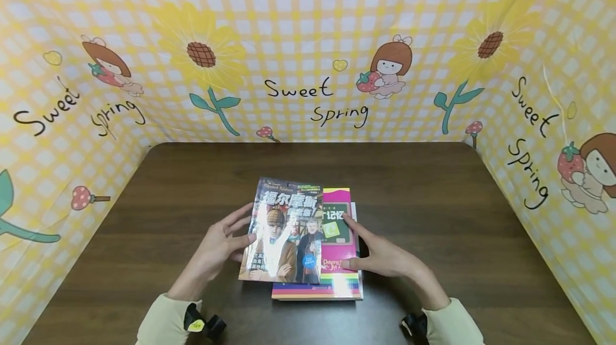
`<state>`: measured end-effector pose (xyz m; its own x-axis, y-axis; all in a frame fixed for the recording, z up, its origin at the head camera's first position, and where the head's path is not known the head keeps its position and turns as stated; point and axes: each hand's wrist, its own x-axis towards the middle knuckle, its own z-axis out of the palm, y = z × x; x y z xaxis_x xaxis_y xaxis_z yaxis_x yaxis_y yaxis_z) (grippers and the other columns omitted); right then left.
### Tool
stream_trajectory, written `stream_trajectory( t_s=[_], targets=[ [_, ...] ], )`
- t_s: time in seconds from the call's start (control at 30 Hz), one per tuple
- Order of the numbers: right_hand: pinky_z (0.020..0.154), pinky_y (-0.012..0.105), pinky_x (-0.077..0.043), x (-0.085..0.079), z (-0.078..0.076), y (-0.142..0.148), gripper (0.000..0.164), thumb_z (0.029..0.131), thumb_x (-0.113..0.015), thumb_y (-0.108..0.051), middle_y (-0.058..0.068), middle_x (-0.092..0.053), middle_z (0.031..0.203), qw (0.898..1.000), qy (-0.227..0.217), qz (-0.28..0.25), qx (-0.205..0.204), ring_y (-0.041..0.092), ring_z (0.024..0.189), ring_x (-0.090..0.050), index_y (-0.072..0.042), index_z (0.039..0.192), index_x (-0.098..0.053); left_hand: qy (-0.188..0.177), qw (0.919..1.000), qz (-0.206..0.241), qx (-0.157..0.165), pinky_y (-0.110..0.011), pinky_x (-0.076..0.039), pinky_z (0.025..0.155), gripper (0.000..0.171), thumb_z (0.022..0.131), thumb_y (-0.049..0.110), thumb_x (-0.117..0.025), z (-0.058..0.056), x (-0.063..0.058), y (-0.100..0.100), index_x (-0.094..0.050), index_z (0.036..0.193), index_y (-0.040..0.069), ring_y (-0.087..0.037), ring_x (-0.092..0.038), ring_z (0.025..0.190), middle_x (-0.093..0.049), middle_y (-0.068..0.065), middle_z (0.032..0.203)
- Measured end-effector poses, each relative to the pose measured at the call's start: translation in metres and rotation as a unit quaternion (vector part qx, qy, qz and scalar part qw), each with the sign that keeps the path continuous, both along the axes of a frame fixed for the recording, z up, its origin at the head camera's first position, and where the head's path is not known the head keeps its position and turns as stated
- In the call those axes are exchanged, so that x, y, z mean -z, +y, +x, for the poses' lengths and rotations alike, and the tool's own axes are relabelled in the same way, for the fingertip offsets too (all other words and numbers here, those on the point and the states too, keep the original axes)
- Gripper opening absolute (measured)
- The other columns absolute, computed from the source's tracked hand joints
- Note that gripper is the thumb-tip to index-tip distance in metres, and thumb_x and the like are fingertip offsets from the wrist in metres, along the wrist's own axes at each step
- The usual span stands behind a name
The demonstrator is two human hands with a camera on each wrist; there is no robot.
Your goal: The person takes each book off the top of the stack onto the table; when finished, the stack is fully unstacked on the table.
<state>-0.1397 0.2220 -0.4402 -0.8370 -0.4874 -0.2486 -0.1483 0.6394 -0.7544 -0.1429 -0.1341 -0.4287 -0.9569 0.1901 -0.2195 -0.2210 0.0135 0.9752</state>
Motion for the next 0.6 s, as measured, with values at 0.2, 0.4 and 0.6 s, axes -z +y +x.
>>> stream_trajectory(
  t_s=[0.2,0.4,0.6],
  targets=[
    [0.098,0.055,-0.043,-0.003,0.004,-0.005,0.092,0.079,-0.077,-0.042,0.011,-0.007,0.161,0.997,0.070,-0.004,0.011,0.040,0.139,-0.025,-0.014,0.153,-0.028,-0.004,1.0000,0.001,-0.006,-0.046,-0.057,0.061,0.067,0.090,-0.004,-0.063,-0.004,-0.003,-0.006,-0.039,0.147,0.022,-0.032,-0.070,0.082,-0.048,-0.017,0.141],
    [0.097,0.052,-0.044,-0.003,0.010,-0.007,0.084,0.081,-0.076,-0.039,0.010,-0.013,0.161,0.993,0.114,-0.007,0.003,0.037,0.137,-0.032,-0.011,0.149,-0.037,-0.003,1.0000,-0.002,-0.006,-0.045,-0.058,0.062,0.067,0.090,-0.002,-0.063,-0.006,-0.005,-0.008,-0.038,0.148,0.020,-0.031,-0.070,0.082,-0.046,-0.019,0.143],
    [0.094,0.050,-0.047,0.000,0.009,-0.006,0.083,0.083,-0.075,-0.040,0.013,-0.011,0.160,0.994,0.109,-0.023,-0.005,0.040,0.134,-0.035,-0.012,0.150,-0.036,0.004,0.9996,-0.021,-0.020,-0.038,-0.058,0.057,0.067,0.090,0.000,-0.064,-0.015,-0.012,-0.017,-0.038,0.149,0.020,-0.025,-0.070,0.079,-0.045,-0.018,0.144]
  ],
)
